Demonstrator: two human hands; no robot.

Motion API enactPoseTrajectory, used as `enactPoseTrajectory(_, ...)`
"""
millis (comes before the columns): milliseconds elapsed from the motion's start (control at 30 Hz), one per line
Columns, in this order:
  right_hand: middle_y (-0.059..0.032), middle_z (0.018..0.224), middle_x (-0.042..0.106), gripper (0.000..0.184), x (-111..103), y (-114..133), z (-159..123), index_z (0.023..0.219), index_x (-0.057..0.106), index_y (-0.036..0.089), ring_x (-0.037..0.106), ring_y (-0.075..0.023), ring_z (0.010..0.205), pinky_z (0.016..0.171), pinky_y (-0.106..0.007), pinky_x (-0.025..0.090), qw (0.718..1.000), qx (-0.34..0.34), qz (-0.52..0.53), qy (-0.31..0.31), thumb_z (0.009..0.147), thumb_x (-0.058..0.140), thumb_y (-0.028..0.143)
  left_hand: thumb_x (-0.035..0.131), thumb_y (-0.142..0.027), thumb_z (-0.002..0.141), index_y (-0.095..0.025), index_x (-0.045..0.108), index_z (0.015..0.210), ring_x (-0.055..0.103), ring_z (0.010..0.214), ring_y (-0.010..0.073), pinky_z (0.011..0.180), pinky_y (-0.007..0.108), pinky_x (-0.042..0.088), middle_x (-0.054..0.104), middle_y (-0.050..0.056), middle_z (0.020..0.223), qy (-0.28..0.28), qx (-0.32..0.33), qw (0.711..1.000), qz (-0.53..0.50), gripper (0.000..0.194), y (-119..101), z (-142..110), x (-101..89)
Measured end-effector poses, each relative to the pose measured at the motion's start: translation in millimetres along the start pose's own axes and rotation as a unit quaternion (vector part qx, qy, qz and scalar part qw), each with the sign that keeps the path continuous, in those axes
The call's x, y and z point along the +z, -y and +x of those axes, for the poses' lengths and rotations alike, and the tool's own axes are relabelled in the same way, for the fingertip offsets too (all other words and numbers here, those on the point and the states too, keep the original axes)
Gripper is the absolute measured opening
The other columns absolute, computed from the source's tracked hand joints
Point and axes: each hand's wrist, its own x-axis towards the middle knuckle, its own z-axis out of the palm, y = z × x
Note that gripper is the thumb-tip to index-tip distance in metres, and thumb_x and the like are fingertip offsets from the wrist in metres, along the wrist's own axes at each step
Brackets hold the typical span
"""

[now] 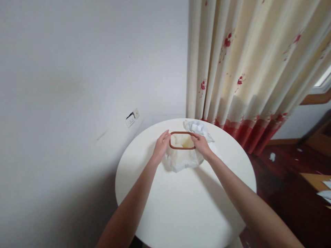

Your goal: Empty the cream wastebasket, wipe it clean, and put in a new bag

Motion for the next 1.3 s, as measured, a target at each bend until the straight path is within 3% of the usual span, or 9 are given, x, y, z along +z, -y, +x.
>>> enactPoseTrajectory(200,-0.0102,0.122,0.077,0.042,1,-4,-3,0.122,0.075,0.015,0.072,-0.0221,0.109,0.095,-0.034,0.055,1.0,-0.002,0.005,-0.023,0.091,0.047,0.023,0.047,-0.034,0.098,-0.021,0.041,0.157,0.025,0.16,0.0205,0.133,0.037,0.018,0.032,0.006,0.17,0.071,0.007,0.997,0.027,0.061,16,-13,7.0)
enactPoseTrajectory(400,-0.0094,0.129,0.074,0.044,12,-8,1,0.124,0.075,0.016,0.069,-0.0228,0.116,0.103,-0.036,0.052,0.999,-0.044,0.017,-0.009,0.091,0.047,0.023,0.043,-0.055,0.101,-0.024,0.03,0.162,0.014,0.163,0.0213,0.134,0.039,0.01,0.019,0.005,0.174,0.103,0.012,0.994,0.034,0.07,29,-11,-9.8)
enactPoseTrajectory(567,-0.0108,0.127,0.075,0.045,14,-8,0,0.125,0.074,0.015,0.07,-0.0245,0.115,0.1,-0.037,0.053,0.999,-0.021,0.044,-0.021,0.092,0.048,0.028,0.07,-0.078,0.075,-0.024,0.01,0.165,0.015,0.162,0.0322,0.132,0.043,0.021,0.017,0.014,0.174,0.209,0.074,0.975,-0.025,0.121,31,-15,-13.4)
enactPoseTrajectory(667,-0.0104,0.125,0.076,0.045,17,-9,-4,0.124,0.075,0.015,0.07,-0.0261,0.114,0.1,-0.04,0.054,0.997,-0.03,0.066,-0.021,0.091,0.051,0.032,0.091,-0.067,0.056,-0.025,-0.008,0.164,0.026,0.158,0.0375,0.129,0.05,0.027,0.021,0.019,0.171,0.219,0.11,0.967,-0.073,0.153,44,-19,-6.6)
enactPoseTrajectory(833,-0.0094,0.129,0.074,0.046,10,-8,-21,0.128,0.071,0.019,0.068,-0.0272,0.118,0.104,-0.044,0.052,0.996,-0.08,0.046,-0.003,0.091,0.054,0.039,0.099,-0.042,0.055,-0.035,-0.025,0.159,0.033,0.154,0.0396,0.126,0.059,0.031,0.024,0.016,0.169,0.204,0.103,0.968,-0.103,0.162,67,-29,-2.6)
enactPoseTrajectory(1000,-0.0117,0.122,0.073,0.033,-9,35,-53,0.118,0.072,0.019,0.064,-0.0264,0.119,0.106,-0.046,0.048,0.962,-0.212,-0.113,-0.126,0.093,0.052,0.024,0.099,-0.037,0.054,-0.039,-0.018,0.161,0.032,0.155,0.0387,0.127,0.06,0.028,0.027,0.013,0.169,0.193,0.143,0.969,-0.058,0.158,77,-40,-7.6)
enactPoseTrajectory(1067,-0.0101,0.108,0.075,0.03,-5,59,-65,0.104,0.073,0.019,0.067,-0.0233,0.106,0.098,-0.039,0.052,0.954,-0.241,-0.169,-0.049,0.091,0.047,0.015,0.098,-0.036,0.056,-0.038,-0.016,0.161,0.036,0.153,0.0386,0.126,0.061,0.03,0.028,0.014,0.169,0.204,0.142,0.968,-0.045,0.155,79,-43,-8.9)
enactPoseTrajectory(1133,-0.0113,0.104,0.075,0.03,9,75,-70,0.1,0.074,0.017,0.069,-0.0238,0.102,0.093,-0.037,0.053,0.937,-0.207,-0.273,0.074,0.089,0.047,0.009,0.097,-0.037,0.056,-0.034,-0.013,0.162,0.041,0.15,0.0397,0.124,0.061,0.034,0.031,0.017,0.167,0.217,0.133,0.966,-0.041,0.153,81,-43,-9.7)
enactPoseTrajectory(1300,-0.0262,0.117,0.073,0.03,62,71,-51,0.111,0.074,0.004,0.074,-0.0354,0.104,0.086,-0.041,0.057,0.804,-0.009,-0.504,0.315,0.085,0.061,0.012,0.1,-0.042,0.044,-0.024,0.003,0.164,0.034,0.153,0.0423,0.129,0.058,0.026,0.029,0.021,0.166,0.196,0.163,0.966,0.034,0.155,81,-45,-11.0)
